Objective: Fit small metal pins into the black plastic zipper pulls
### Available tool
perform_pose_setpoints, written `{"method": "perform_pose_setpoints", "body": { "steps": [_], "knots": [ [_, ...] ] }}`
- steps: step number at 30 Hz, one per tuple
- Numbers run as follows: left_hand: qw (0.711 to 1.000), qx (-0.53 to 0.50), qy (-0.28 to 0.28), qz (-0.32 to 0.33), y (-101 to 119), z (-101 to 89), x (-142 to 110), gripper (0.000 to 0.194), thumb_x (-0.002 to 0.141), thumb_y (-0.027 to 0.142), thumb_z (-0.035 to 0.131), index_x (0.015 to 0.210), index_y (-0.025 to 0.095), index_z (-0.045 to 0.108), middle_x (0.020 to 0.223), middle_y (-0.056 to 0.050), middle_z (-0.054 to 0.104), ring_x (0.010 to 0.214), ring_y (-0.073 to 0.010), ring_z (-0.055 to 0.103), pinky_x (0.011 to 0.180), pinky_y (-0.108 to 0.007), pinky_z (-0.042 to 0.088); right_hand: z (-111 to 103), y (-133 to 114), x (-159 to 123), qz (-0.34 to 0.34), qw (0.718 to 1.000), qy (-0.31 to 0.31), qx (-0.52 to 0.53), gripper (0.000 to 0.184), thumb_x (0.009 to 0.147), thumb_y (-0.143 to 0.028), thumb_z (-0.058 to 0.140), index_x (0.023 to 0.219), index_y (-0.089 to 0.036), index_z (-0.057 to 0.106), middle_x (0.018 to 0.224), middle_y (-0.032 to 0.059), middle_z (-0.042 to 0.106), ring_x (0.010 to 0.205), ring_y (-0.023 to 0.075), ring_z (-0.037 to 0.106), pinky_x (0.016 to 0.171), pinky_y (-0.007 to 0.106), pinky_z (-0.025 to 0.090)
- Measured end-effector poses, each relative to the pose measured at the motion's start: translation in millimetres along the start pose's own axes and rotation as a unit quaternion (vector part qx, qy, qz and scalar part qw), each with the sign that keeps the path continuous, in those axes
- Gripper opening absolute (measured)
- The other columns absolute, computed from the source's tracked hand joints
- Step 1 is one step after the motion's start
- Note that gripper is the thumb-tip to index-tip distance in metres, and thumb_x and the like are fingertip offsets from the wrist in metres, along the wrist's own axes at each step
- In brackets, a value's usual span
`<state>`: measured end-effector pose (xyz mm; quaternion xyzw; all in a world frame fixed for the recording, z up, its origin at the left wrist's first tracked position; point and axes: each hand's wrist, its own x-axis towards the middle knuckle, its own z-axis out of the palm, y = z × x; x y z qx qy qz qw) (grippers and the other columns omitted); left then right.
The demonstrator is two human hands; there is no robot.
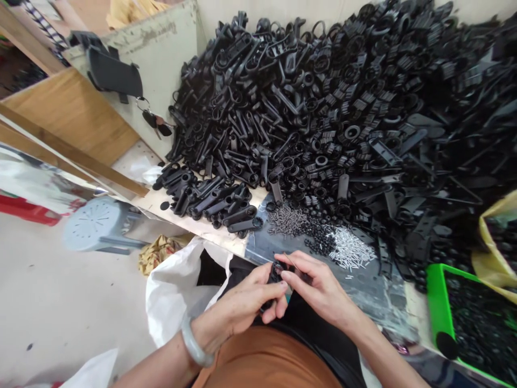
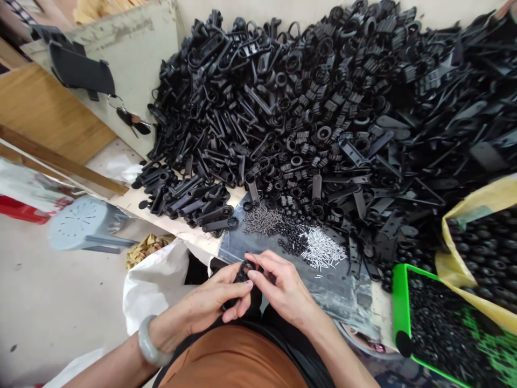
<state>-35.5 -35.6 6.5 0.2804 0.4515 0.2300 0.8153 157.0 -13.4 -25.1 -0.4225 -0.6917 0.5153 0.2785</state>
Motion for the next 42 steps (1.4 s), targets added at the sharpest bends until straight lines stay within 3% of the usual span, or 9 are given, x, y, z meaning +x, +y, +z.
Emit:
{"method": "perform_pose_setpoints", "body": {
  "steps": [9, 13, 17, 21, 27, 33, 37, 40, 42],
  "knots": [
    [0.97, 0.138, 0.174, 0.102, 18.6, -14.3, 20.9, 0.02, 0.09, 0.04, 0.061, 0.091, 0.022, 0.052, 0.053, 0.008, 0.052, 0.038, -0.0081, 0.034, 0.04, -0.021, 0.026, -3.7, 2.6, 33.1, -0.007, 0.963, 0.166, -0.212, 0.015, 0.098, -0.026, 0.059, 0.091, -0.02, 0.071, 0.089, 0.0043, 0.069, 0.076, 0.0182, 0.065, 0.07, 0.03, 0.048],
    [0.856, 0.365, 0.301, 0.208, 24.4, -11.1, 46.5, 0.01, 0.09, 0.028, 0.061, 0.084, 0.02, 0.061, 0.075, -0.002, 0.07, 0.06, -0.0144, 0.059, 0.06, -0.026, 0.042, 1.5, 2.8, 37.5, 0.0, 0.953, 0.183, -0.241, 0.016, 0.097, -0.022, 0.056, 0.091, -0.02, 0.071, 0.089, 0.0048, 0.07, 0.076, 0.0192, 0.067, 0.069, 0.03, 0.049],
    [0.723, 0.587, 0.324, 0.165, 26.0, -1.9, 63.4, 0.016, 0.096, 0.032, 0.061, 0.09, 0.019, 0.068, 0.078, -0.009, 0.075, 0.071, -0.025, 0.07, 0.064, -0.031, 0.04, -20.4, 2.5, 16.1, 0.02, 0.939, 0.251, -0.233, 0.019, 0.1, -0.028, 0.055, 0.094, -0.021, 0.072, 0.084, 0.0029, 0.07, 0.071, 0.0176, 0.064, 0.068, 0.029, 0.048],
    [0.678, 0.654, 0.307, 0.137, 24.8, 4.0, 69.6, 0.018, 0.1, 0.029, 0.055, 0.101, 0.019, 0.07, 0.081, -0.012, 0.077, 0.073, -0.0275, 0.073, 0.062, -0.032, 0.036, -45.4, 7.6, -7.6, 0.041, 0.928, 0.283, -0.24, 0.021, 0.099, -0.036, 0.058, 0.093, -0.022, 0.073, 0.081, 0.0015, 0.07, 0.064, 0.0167, 0.06, 0.063, 0.029, 0.047],
    [0.708, 0.61, 0.297, 0.195, 20.9, -6.9, 64.8, 0.022, 0.098, 0.032, 0.056, 0.082, 0.02, 0.066, 0.074, -0.005, 0.072, 0.067, -0.0209, 0.066, 0.061, -0.03, 0.035, -42.4, 10.3, 2.2, 0.018, 0.931, 0.198, -0.306, 0.023, 0.104, -0.029, 0.051, 0.099, -0.023, 0.072, 0.096, 0.0031, 0.071, 0.079, 0.0169, 0.068, 0.071, 0.028, 0.048],
    [0.848, 0.36, 0.3, 0.249, 17.5, -12.1, 47.5, 0.027, 0.089, 0.038, 0.064, 0.07, 0.02, 0.056, 0.064, 0.003, 0.061, 0.059, -0.0128, 0.052, 0.059, -0.024, 0.038, -33.1, 6.8, 25.9, 0.053, 0.892, 0.103, -0.436, 0.025, 0.104, -0.026, 0.05, 0.091, -0.022, 0.071, 0.093, 0.0049, 0.069, 0.075, 0.0188, 0.069, 0.06, 0.029, 0.039],
    [0.938, 0.152, 0.254, 0.18, 16.3, -4.2, 40.7, 0.035, 0.084, 0.051, 0.069, 0.074, 0.021, 0.053, 0.046, 0.01, 0.044, 0.04, -0.0071, 0.032, 0.04, -0.02, 0.024, -36.5, 4.4, 28.7, 0.057, 0.898, 0.108, -0.424, 0.027, 0.101, -0.02, 0.048, 0.085, -0.02, 0.069, 0.089, 0.0057, 0.068, 0.068, 0.0183, 0.065, 0.058, 0.03, 0.036],
    [0.967, 0.022, 0.213, 0.141, 16.0, 3.9, 37.6, 0.043, 0.076, 0.058, 0.078, 0.082, 0.02, 0.056, 0.048, 0.011, 0.043, 0.038, -0.0049, 0.028, 0.036, -0.018, 0.014, -39.2, 0.4, 25.5, 0.05, 0.937, 0.135, -0.319, 0.024, 0.1, -0.027, 0.051, 0.086, -0.021, 0.069, 0.087, 0.0042, 0.068, 0.071, 0.0171, 0.063, 0.063, 0.029, 0.042],
    [0.973, -0.028, 0.187, 0.129, 15.4, 8.7, 36.2, 0.047, 0.074, 0.059, 0.081, 0.083, 0.02, 0.056, 0.048, 0.011, 0.042, 0.039, -0.0039, 0.027, 0.036, -0.017, 0.013, -35.1, -4.8, 21.9, 0.075, 0.976, 0.175, -0.101, 0.022, 0.097, -0.038, 0.06, 0.087, -0.021, 0.07, 0.08, 0.0019, 0.065, 0.064, 0.0144, 0.055, 0.058, 0.027, 0.04]
  ]
}}
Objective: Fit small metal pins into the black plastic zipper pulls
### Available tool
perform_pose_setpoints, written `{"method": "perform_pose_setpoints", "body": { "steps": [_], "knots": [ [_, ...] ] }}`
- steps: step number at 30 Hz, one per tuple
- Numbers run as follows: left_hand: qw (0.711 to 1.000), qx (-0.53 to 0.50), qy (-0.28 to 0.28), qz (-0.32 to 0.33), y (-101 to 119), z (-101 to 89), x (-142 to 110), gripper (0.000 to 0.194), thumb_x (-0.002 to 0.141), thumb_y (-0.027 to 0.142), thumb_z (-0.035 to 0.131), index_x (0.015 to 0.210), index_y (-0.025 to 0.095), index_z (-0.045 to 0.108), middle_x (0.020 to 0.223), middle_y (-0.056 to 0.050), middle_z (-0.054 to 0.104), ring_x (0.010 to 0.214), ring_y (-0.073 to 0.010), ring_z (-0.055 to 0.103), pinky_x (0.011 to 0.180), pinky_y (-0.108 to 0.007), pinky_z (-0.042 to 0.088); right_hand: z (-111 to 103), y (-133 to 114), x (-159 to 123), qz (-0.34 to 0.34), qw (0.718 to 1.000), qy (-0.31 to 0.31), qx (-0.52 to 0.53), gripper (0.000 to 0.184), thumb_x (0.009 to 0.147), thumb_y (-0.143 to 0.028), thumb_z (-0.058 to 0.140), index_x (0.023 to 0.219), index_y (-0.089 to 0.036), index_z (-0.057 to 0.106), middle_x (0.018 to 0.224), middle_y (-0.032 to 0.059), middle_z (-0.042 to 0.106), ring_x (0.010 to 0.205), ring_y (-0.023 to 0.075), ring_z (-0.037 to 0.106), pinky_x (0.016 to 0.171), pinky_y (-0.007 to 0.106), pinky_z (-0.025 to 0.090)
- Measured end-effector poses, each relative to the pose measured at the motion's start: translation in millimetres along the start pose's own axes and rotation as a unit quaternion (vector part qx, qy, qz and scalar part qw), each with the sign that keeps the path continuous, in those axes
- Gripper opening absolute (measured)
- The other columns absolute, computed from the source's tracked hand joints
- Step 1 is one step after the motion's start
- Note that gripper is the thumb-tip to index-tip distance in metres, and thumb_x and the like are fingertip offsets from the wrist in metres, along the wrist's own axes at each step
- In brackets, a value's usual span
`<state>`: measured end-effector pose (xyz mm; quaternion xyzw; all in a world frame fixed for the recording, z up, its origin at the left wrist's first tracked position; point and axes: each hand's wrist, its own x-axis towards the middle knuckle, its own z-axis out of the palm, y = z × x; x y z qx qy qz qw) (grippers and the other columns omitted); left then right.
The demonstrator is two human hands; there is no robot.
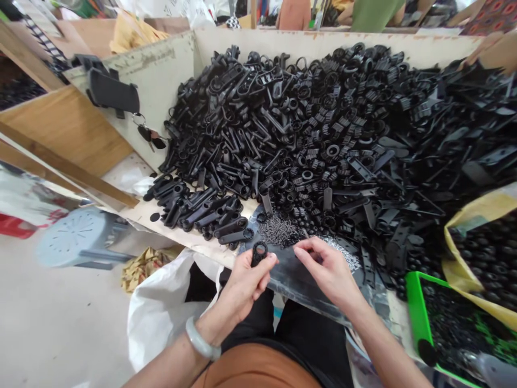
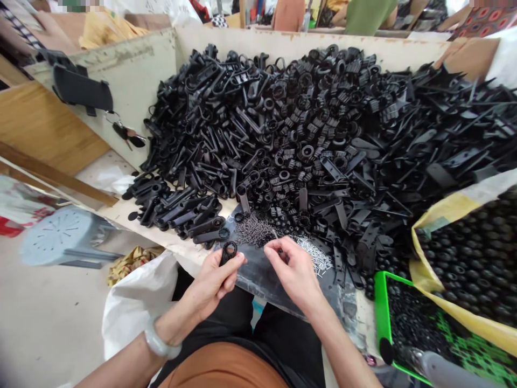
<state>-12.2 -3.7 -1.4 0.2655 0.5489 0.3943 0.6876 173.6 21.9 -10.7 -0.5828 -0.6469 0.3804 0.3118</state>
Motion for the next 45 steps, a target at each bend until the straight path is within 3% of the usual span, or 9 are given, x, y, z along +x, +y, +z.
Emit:
{"method": "perform_pose_setpoints", "body": {
  "steps": [1, 3, 7, 16, 26, 31, 36, 40, 45],
  "knots": [
    [1.0, -0.016, -0.012, -0.01, -0.4, 1.7, -1.4, 0.048, 0.073, 0.059, 0.082, 0.083, 0.019, 0.057, 0.047, 0.012, 0.042, 0.039, -0.0036, 0.027, 0.036, -0.016, 0.014, 2.7, -3.7, -3.8, 0.049, 0.99, 0.004, 0.131, 0.024, 0.093, -0.044, 0.066, 0.088, -0.021, 0.071, 0.074, -0.0001, 0.061, 0.057, 0.0123, 0.049, 0.052, 0.025, 0.036],
    [0.998, -0.044, -0.031, -0.025, -1.6, 4.9, -3.6, 0.049, 0.073, 0.059, 0.083, 0.082, 0.018, 0.058, 0.044, 0.012, 0.04, 0.038, -0.0031, 0.025, 0.036, -0.016, 0.013, 11.3, -12.4, -12.4, 0.144, 0.928, 0.001, 0.343, 0.033, 0.082, -0.052, 0.078, 0.088, -0.02, 0.071, 0.064, -0.0048, 0.051, 0.049, 0.0081, 0.033, 0.044, 0.022, 0.024],
    [0.991, -0.111, -0.059, -0.036, -3.7, 9.3, -7.4, 0.048, 0.072, 0.054, 0.087, 0.08, 0.019, 0.055, 0.043, 0.013, 0.041, 0.036, -0.0017, 0.022, 0.036, -0.017, 0.013, 29.2, -27.5, -25.9, 0.224, 0.829, -0.007, 0.512, 0.037, 0.069, -0.046, 0.091, 0.083, -0.017, 0.073, 0.057, -0.0093, 0.038, 0.048, 0.0046, 0.019, 0.041, 0.018, 0.018],
    [0.985, -0.147, -0.077, -0.039, -7.0, 10.5, -16.1, 0.041, 0.079, 0.045, 0.084, 0.08, 0.02, 0.052, 0.042, 0.014, 0.04, 0.035, -0.001, 0.021, 0.038, -0.018, 0.014, 37.2, -29.9, -34.0, 0.254, 0.787, -0.003, 0.562, 0.039, 0.063, -0.043, 0.096, 0.08, -0.017, 0.072, 0.054, -0.011, 0.035, 0.049, 0.0035, 0.015, 0.039, 0.015, 0.017],
    [0.99, -0.118, -0.057, -0.05, -10.4, 11.2, -15.6, 0.044, 0.075, 0.049, 0.086, 0.08, 0.019, 0.054, 0.041, 0.013, 0.041, 0.035, -0.0015, 0.022, 0.037, -0.017, 0.014, 41.0, -23.8, -37.5, 0.22, 0.83, 0.024, 0.511, 0.04, 0.067, -0.049, 0.092, 0.081, -0.017, 0.072, 0.055, -0.0099, 0.039, 0.045, 0.0029, 0.02, 0.04, 0.017, 0.018],
    [0.994, -0.09, -0.047, -0.035, -9.6, 13.3, -18.5, 0.045, 0.075, 0.052, 0.084, 0.078, 0.02, 0.054, 0.043, 0.012, 0.043, 0.035, -0.0023, 0.025, 0.035, -0.017, 0.013, 41.2, -16.7, -40.7, 0.163, 0.896, 0.053, 0.41, 0.035, 0.076, -0.052, 0.086, 0.081, -0.019, 0.074, 0.068, -0.0029, 0.057, 0.05, 0.0059, 0.034, 0.043, 0.019, 0.026],
    [0.997, -0.066, -0.025, -0.012, -9.1, 15.5, -19.1, 0.044, 0.07, 0.052, 0.087, 0.08, 0.018, 0.06, 0.044, 0.011, 0.045, 0.037, -0.0032, 0.027, 0.034, -0.017, 0.013, 36.0, -8.8, -46.3, 0.071, 0.952, 0.076, 0.288, 0.024, 0.087, -0.046, 0.075, 0.085, -0.023, 0.077, 0.078, 0.0017, 0.068, 0.064, 0.014, 0.055, 0.055, 0.025, 0.045],
    [0.99, -0.119, -0.045, -0.052, -9.6, 18.1, -17.6, 0.038, 0.072, 0.043, 0.086, 0.076, 0.018, 0.058, 0.043, 0.011, 0.043, 0.036, -0.0021, 0.025, 0.036, -0.017, 0.015, 28.4, -5.3, -52.0, 0.012, 0.975, 0.087, 0.202, 0.018, 0.09, -0.041, 0.074, 0.094, -0.026, 0.082, 0.084, 0.0036, 0.072, 0.075, 0.0181, 0.065, 0.069, 0.03, 0.053],
    [0.973, -0.188, -0.064, -0.118, -11.5, 22.0, -18.0, 0.039, 0.069, 0.036, 0.088, 0.07, 0.019, 0.053, 0.042, 0.011, 0.044, 0.035, -0.0014, 0.03, 0.04, -0.017, 0.02, 22.0, -2.1, -57.8, 0.001, 0.984, 0.094, 0.149, 0.018, 0.088, -0.039, 0.075, 0.098, -0.026, 0.083, 0.081, 0.0039, 0.071, 0.065, 0.0164, 0.062, 0.054, 0.026, 0.049]
  ]
}}
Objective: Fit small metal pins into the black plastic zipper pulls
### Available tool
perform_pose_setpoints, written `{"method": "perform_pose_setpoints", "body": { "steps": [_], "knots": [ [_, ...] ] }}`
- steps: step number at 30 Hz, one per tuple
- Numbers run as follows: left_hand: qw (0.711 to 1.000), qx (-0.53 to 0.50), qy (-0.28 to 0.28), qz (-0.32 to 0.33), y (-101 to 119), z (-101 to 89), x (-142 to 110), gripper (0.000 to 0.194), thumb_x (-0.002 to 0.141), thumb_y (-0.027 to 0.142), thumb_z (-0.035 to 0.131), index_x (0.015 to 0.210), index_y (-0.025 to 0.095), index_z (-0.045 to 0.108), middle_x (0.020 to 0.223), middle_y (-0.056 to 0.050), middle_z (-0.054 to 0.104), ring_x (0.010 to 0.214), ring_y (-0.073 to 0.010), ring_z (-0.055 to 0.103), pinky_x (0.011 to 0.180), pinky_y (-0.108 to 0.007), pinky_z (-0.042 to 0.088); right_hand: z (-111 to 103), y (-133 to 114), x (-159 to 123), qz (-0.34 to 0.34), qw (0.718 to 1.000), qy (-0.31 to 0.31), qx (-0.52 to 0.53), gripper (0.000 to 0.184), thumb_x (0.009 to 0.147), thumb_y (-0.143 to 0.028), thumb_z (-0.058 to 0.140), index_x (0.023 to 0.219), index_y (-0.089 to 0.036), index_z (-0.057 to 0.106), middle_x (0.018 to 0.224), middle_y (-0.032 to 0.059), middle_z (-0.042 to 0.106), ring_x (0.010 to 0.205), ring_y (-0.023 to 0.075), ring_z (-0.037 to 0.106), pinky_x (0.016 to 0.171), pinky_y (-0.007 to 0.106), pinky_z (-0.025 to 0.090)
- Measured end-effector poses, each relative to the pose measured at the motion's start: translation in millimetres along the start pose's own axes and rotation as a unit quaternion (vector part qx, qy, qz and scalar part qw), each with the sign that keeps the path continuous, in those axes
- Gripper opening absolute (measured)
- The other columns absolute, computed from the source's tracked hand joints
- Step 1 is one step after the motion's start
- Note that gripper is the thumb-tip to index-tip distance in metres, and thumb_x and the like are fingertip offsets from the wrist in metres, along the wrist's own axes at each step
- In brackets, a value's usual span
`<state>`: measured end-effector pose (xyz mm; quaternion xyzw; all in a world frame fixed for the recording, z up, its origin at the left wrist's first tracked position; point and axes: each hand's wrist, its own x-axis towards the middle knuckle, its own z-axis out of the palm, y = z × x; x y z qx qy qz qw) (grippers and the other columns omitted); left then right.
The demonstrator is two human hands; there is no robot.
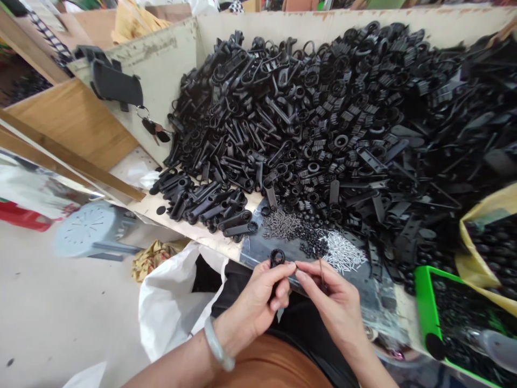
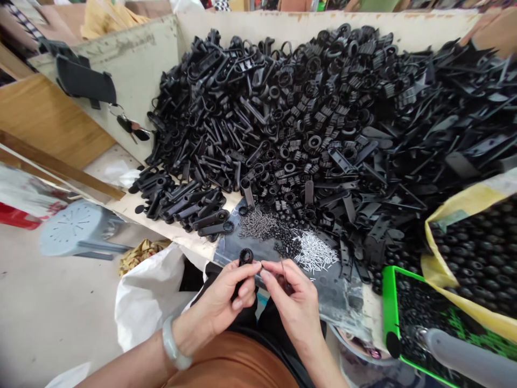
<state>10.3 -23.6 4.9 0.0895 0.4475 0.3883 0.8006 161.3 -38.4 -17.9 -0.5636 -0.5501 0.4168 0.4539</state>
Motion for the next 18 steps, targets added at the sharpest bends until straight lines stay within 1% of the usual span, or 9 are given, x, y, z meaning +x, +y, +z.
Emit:
{"method": "perform_pose_setpoints", "body": {
  "steps": [4, 8, 11, 13, 15, 16, 18],
  "knots": [
    [1.0, -0.001, 0.018, -0.024, -2.5, 0.6, 0.2, 0.042, 0.066, 0.036, 0.09, 0.071, 0.019, 0.053, 0.044, 0.01, 0.048, 0.034, -0.0015, 0.031, 0.042, -0.018, 0.022, -0.9, 3.0, -3.2, -0.018, 1.0, 0.015, -0.01, 0.016, 0.089, -0.037, 0.074, 0.098, -0.027, 0.083, 0.08, 0.0033, 0.072, 0.062, 0.0157, 0.061, 0.052, 0.025, 0.048],
    [0.999, -0.017, 0.013, -0.04, -5.3, 1.0, 1.2, 0.041, 0.065, 0.037, 0.091, 0.071, 0.019, 0.054, 0.043, 0.01, 0.048, 0.033, -0.0023, 0.032, 0.042, -0.018, 0.021, 0.8, 4.2, -4.2, -0.032, 0.999, 0.022, -0.012, 0.014, 0.089, -0.033, 0.074, 0.098, -0.027, 0.082, 0.078, 0.0019, 0.071, 0.06, 0.0146, 0.06, 0.052, 0.025, 0.049],
    [0.999, -0.019, 0.005, -0.049, -5.1, 1.6, -0.9, 0.039, 0.068, 0.038, 0.089, 0.073, 0.019, 0.055, 0.044, 0.01, 0.048, 0.035, -0.0026, 0.032, 0.043, -0.019, 0.022, 1.9, 3.2, -2.9, -0.037, 0.999, 0.03, -0.011, 0.012, 0.089, -0.03, 0.074, 0.097, -0.028, 0.082, 0.078, 0.001, 0.071, 0.059, 0.0138, 0.06, 0.051, 0.024, 0.049],
    [0.998, -0.008, -0.012, -0.053, -2.6, 0.4, -4.9, 0.035, 0.074, 0.038, 0.085, 0.079, 0.018, 0.057, 0.049, 0.008, 0.05, 0.037, -0.0031, 0.034, 0.045, -0.019, 0.025, 1.3, 2.3, -1.4, -0.046, 0.998, 0.04, -0.013, 0.011, 0.088, -0.028, 0.074, 0.097, -0.028, 0.082, 0.077, 0.0001, 0.071, 0.058, 0.0129, 0.059, 0.05, 0.023, 0.048],
    [0.997, 0.005, -0.05, -0.062, 1.2, -3.5, -10.3, 0.026, 0.08, 0.035, 0.077, 0.088, 0.017, 0.06, 0.056, 0.005, 0.056, 0.042, -0.0053, 0.041, 0.049, -0.02, 0.032, -0.3, 1.5, 0.4, -0.062, 0.997, 0.045, -0.019, 0.012, 0.088, -0.026, 0.075, 0.097, -0.027, 0.082, 0.074, -0.0008, 0.068, 0.056, 0.0121, 0.057, 0.049, 0.023, 0.047],
    [0.995, 0.012, -0.071, -0.068, 3.2, -6.4, -13.0, 0.023, 0.081, 0.032, 0.073, 0.094, 0.017, 0.061, 0.061, 0.003, 0.06, 0.045, -0.0068, 0.046, 0.051, -0.021, 0.035, -1.2, 1.2, 1.3, -0.071, 0.996, 0.04, -0.023, 0.013, 0.088, -0.025, 0.075, 0.098, -0.026, 0.082, 0.073, -0.001, 0.067, 0.055, 0.0118, 0.055, 0.049, 0.023, 0.046],
    [0.991, 0.035, -0.106, -0.069, 6.4, -12.9, -17.2, 0.024, 0.08, 0.024, 0.066, 0.101, 0.016, 0.061, 0.072, -0.001, 0.066, 0.051, -0.009, 0.053, 0.055, -0.023, 0.037, -2.5, 0.8, 2.6, -0.087, 0.996, 0.016, -0.034, 0.013, 0.089, -0.024, 0.074, 0.1, -0.025, 0.081, 0.073, -0.0006, 0.066, 0.054, 0.0117, 0.054, 0.048, 0.023, 0.044]
  ]
}}
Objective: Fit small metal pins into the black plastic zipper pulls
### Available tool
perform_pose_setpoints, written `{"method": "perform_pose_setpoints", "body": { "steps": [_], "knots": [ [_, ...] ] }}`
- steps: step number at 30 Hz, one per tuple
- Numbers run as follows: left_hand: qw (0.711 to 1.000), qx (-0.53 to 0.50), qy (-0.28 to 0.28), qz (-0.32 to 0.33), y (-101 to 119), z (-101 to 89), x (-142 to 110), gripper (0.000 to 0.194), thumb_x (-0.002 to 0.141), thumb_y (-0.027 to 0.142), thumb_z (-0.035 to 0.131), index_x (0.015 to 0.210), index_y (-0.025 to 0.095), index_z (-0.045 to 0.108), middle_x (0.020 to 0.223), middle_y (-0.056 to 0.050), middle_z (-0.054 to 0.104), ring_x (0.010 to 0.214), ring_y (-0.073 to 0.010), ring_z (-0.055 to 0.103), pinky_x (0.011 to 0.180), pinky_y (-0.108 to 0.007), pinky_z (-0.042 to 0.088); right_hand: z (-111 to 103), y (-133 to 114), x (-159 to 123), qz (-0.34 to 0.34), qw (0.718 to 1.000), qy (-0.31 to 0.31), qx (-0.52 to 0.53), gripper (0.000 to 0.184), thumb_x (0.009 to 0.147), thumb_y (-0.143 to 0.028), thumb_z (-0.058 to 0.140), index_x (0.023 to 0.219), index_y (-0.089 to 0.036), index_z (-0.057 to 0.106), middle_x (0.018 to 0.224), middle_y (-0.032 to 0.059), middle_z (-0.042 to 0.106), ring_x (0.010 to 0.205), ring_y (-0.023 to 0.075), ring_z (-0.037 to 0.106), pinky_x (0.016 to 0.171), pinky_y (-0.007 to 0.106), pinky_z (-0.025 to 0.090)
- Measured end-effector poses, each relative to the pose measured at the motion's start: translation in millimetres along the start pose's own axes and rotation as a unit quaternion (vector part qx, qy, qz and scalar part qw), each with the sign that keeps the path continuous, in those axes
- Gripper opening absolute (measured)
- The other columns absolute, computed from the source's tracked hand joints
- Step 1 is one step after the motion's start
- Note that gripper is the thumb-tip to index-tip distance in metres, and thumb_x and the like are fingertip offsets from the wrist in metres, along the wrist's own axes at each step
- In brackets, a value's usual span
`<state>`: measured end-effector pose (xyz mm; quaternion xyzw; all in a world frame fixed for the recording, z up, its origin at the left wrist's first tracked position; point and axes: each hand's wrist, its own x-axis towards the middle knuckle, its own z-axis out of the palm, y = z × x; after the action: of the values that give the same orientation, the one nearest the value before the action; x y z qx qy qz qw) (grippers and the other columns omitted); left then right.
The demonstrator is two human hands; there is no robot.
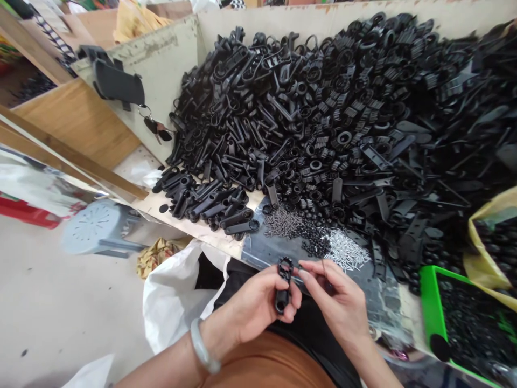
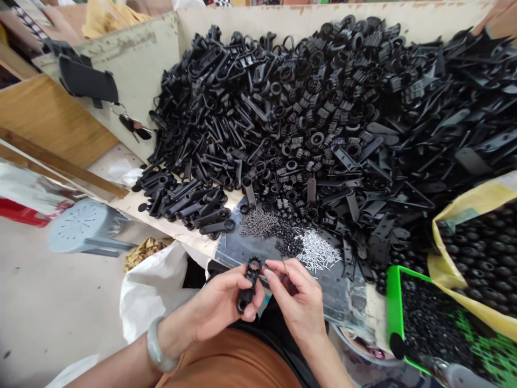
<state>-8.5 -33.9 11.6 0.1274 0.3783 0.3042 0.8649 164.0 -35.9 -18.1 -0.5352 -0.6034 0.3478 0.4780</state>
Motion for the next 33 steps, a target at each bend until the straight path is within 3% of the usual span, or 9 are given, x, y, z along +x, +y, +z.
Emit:
{"method": "perform_pose_setpoints", "body": {
  "steps": [3, 8, 16, 20, 25, 29, 33],
  "knots": [
    [0.998, 0.054, -0.011, 0.013, 1.3, -7.1, -4.5, 0.028, 0.076, 0.017, 0.061, 0.104, 0.016, 0.058, 0.078, -0.003, 0.069, 0.054, -0.0096, 0.056, 0.057, -0.024, 0.039, 1.1, -0.1, 0.5, -0.019, 0.999, -0.048, -0.01, 0.014, 0.091, -0.024, 0.072, 0.102, -0.023, 0.081, 0.074, 0.0005, 0.066, 0.053, 0.0119, 0.053, 0.047, 0.024, 0.044],
    [0.994, 0.102, 0.019, 0.023, -0.4, -9.1, -4.4, 0.023, 0.074, 0.019, 0.059, 0.095, 0.019, 0.049, 0.075, 0.001, 0.067, 0.057, -0.0107, 0.057, 0.06, -0.026, 0.04, 6.1, -1.0, -0.1, -0.041, 0.996, -0.081, -0.013, 0.015, 0.093, -0.02, 0.07, 0.105, -0.022, 0.079, 0.073, -0.0011, 0.063, 0.052, 0.0104, 0.053, 0.047, 0.022, 0.044],
    [0.974, 0.212, 0.054, 0.057, 2.6, 1.8, -7.7, 0.022, 0.071, 0.011, 0.045, 0.09, 0.022, 0.045, 0.069, 0.006, 0.055, 0.061, -0.0107, 0.051, 0.065, -0.027, 0.036, 0.8, -7.3, 3.5, -0.074, 0.986, -0.138, -0.061, 0.014, 0.1, -0.017, 0.062, 0.095, -0.021, 0.074, 0.075, -0.0007, 0.063, 0.064, 0.0115, 0.06, 0.059, 0.022, 0.048],
    [0.966, 0.246, 0.057, 0.063, 9.0, 7.8, -9.5, 0.025, 0.069, 0.008, 0.043, 0.089, 0.023, 0.044, 0.073, 0.006, 0.053, 0.062, -0.0108, 0.05, 0.066, -0.027, 0.037, 2.4, -11.2, 1.3, -0.092, 0.982, -0.126, -0.105, 0.019, 0.101, -0.017, 0.06, 0.086, -0.021, 0.07, 0.08, -0.0002, 0.065, 0.066, 0.0104, 0.063, 0.063, 0.021, 0.048],
    [0.961, 0.261, 0.064, 0.065, 5.7, 1.8, -4.9, 0.025, 0.071, 0.008, 0.043, 0.09, 0.024, 0.042, 0.062, 0.008, 0.052, 0.065, -0.0132, 0.051, 0.069, -0.027, 0.037, 6.2, -11.6, -2.6, -0.092, 0.98, -0.106, -0.14, 0.017, 0.102, -0.018, 0.06, 0.091, -0.021, 0.072, 0.081, -0.0007, 0.064, 0.063, 0.0093, 0.06, 0.06, 0.021, 0.046],
    [0.966, 0.244, 0.058, 0.07, 5.1, -3.3, -0.9, 0.027, 0.07, 0.008, 0.044, 0.092, 0.023, 0.044, 0.066, 0.007, 0.054, 0.061, -0.0114, 0.051, 0.068, -0.025, 0.039, 7.4, -11.8, -4.0, -0.091, 0.981, -0.11, -0.132, 0.015, 0.102, -0.017, 0.058, 0.098, -0.02, 0.072, 0.084, 0.0003, 0.066, 0.067, 0.01, 0.064, 0.063, 0.021, 0.048],
    [0.959, 0.261, 0.055, 0.09, 5.4, -12.9, 3.8, 0.009, 0.086, 0.019, 0.049, 0.094, 0.022, 0.047, 0.064, 0.009, 0.05, 0.05, -0.0081, 0.046, 0.057, -0.023, 0.037, 6.1, -13.2, -1.8, -0.112, 0.971, -0.144, -0.154, 0.026, 0.104, -0.017, 0.051, 0.12, -0.019, 0.071, 0.086, 0.0014, 0.068, 0.068, 0.0104, 0.066, 0.064, 0.021, 0.05]
  ]
}}
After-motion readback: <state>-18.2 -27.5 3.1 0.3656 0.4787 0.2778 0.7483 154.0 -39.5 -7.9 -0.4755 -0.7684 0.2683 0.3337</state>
